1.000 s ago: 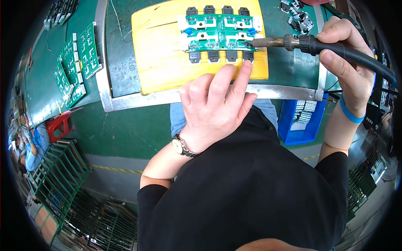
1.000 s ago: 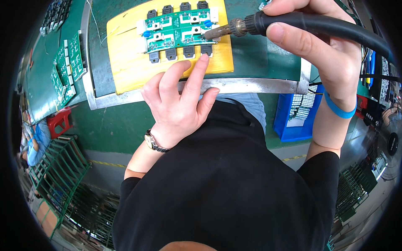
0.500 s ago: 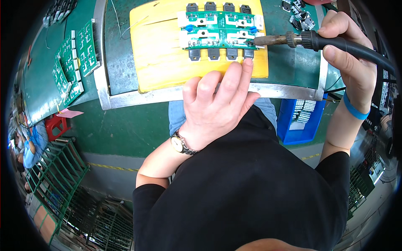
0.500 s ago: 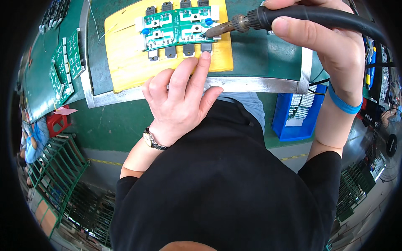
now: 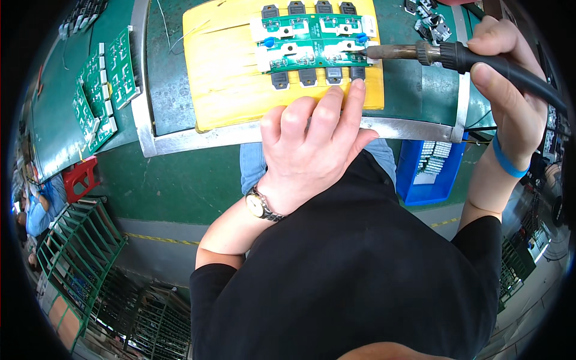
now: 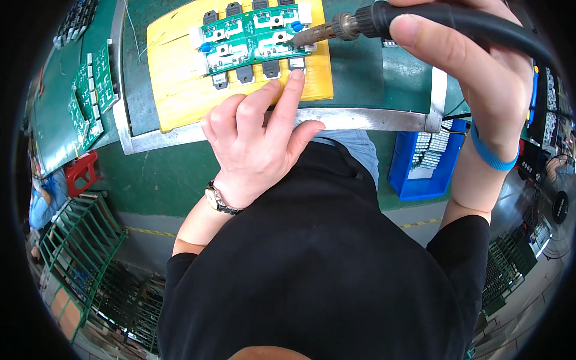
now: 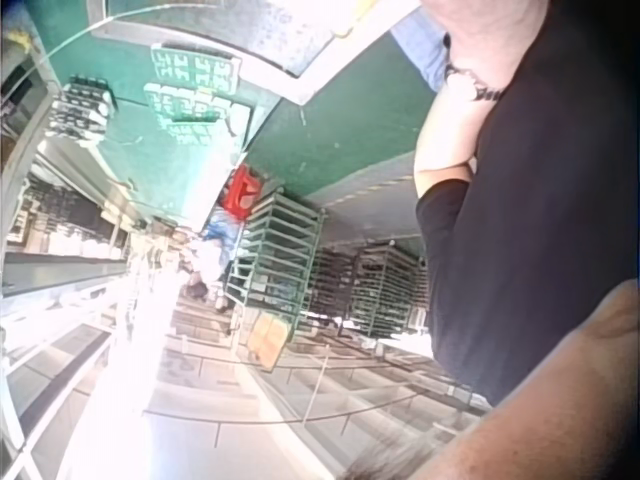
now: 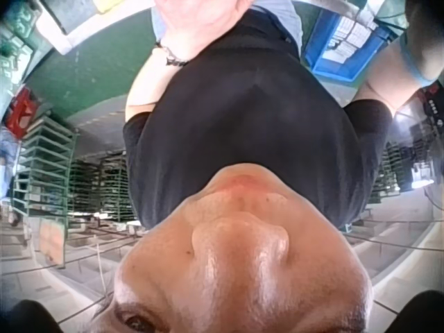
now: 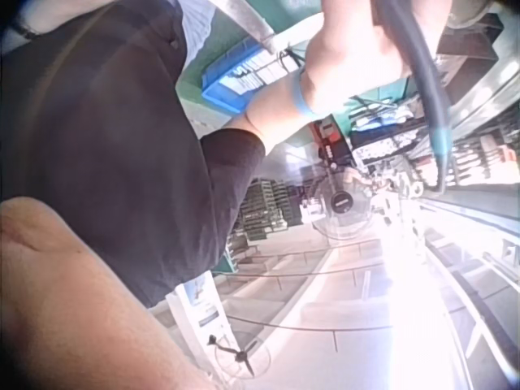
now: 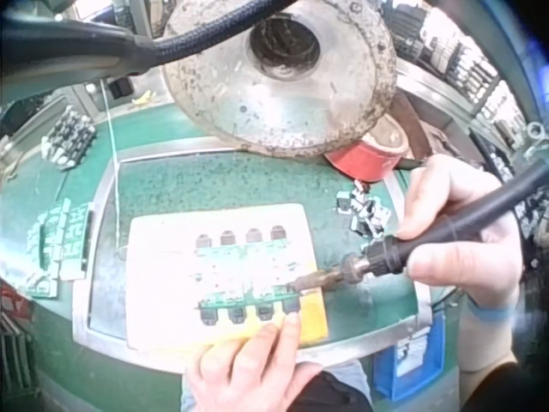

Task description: The person solders electronic components onto circuit boards using a soldering iron and solder wire.

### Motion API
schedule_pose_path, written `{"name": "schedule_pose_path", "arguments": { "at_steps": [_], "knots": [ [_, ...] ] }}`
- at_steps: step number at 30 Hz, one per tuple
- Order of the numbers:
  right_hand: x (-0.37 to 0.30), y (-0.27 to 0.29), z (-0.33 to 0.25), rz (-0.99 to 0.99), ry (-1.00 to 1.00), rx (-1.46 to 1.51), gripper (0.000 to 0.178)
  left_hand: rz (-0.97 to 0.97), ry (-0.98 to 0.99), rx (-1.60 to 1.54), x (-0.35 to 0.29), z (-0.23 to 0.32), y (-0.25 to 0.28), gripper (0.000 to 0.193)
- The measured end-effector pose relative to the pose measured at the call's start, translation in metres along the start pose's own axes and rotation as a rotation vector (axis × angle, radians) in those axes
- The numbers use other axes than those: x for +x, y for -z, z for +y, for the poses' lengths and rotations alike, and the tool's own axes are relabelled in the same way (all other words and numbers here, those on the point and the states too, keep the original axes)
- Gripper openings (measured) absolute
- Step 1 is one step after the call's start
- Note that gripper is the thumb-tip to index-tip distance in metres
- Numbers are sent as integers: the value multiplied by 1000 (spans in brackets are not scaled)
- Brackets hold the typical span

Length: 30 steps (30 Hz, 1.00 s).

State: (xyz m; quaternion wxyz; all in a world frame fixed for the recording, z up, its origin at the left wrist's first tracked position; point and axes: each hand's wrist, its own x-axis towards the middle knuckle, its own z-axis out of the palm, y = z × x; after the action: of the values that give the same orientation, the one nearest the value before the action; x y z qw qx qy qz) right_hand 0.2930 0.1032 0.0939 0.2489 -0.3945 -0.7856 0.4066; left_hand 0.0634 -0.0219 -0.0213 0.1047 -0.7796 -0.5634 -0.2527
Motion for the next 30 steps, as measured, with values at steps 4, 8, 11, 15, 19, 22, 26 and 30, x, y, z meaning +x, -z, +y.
{"name": "schedule_pose_path", "arguments": {
  "at_steps": [4, 8, 11, 15, 19, 22, 26, 30],
  "knots": [
    [-10, -11, -17, 55, 110, -117, 21, 5, 15, 15, -2, 1, -1, 49],
    [-19, -29, -19, 233, 191, -181, 21, 17, 11, -8, 1, 2, -1, 49],
    [-20, -46, -32, 265, 141, -189, 20, 21, 8, -7, 1, 1, -2, 49],
    [-35, -63, -34, 375, 164, -165, 22, 16, 3, -31, 3, 0, -2, 50],
    [-50, -78, -26, 330, 249, -137, 27, 38, 18, -11, -4, -4, -2, 49],
    [-55, -80, -14, 348, 384, -173, 38, 56, 17, -51, -3, -3, -4, 48],
    [-64, -89, -16, 394, 309, -222, 41, 60, 22, -80, -1, -3, -3, 46],
    [-64, -97, -13, 426, 311, -272, 42, 51, 10, -79, 1, -3, -2, 45]
  ]
}}
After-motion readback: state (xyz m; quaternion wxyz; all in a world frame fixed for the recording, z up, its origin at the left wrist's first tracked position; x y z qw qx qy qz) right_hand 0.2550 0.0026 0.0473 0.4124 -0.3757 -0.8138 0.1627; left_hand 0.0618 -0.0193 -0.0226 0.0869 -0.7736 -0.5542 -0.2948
